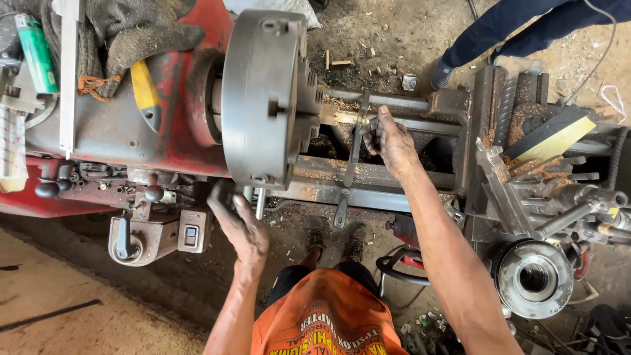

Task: A person operates a manual lathe, using a file to finish a rotating part and then adjusting the chuck and tool post to reposition the workpiece.

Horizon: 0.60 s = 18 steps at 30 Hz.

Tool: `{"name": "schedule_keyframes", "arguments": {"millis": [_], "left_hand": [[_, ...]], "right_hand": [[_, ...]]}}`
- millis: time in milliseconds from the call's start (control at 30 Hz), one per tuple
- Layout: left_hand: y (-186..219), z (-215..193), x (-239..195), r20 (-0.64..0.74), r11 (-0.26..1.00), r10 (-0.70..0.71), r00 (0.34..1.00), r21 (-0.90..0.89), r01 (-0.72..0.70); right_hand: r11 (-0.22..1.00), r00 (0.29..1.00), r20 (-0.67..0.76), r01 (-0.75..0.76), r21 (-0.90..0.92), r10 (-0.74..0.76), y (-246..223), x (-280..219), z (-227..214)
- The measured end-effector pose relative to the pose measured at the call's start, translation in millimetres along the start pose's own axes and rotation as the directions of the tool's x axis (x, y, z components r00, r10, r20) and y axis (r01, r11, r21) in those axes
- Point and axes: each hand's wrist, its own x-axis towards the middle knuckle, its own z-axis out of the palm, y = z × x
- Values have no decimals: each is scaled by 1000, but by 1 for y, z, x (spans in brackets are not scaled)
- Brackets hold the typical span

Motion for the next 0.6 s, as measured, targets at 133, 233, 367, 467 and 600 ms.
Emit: {"name": "schedule_keyframes", "arguments": {"millis": [133, 233, 367, 467, 600], "left_hand": [[63, -3, 55, -59, 973, 128, 990, -183, -137], [78, -6, 63, -73, 951, 193, 978, -232, -205], [108, 3, 80, -59, 968, 236, 970, -73, -240], [159, 10, 131, 35, 959, 276, 961, 55, -277], [162, 40, 180, 139, 934, 202, 970, 270, -233]], "right_hand": [[1000, 999, -37, 11, -18, -12, 15, -5, -9], [998, 995, -96, -3, -69, -3, 31, -12, -20], [971, 993, -115, 0, -237, -28, 24, -19, -12], [960, 972, -206, -159, -233, 111, 4, -27, 15], [998, 999, -51, 9, -66, -13, 1, -52, 41]]}}
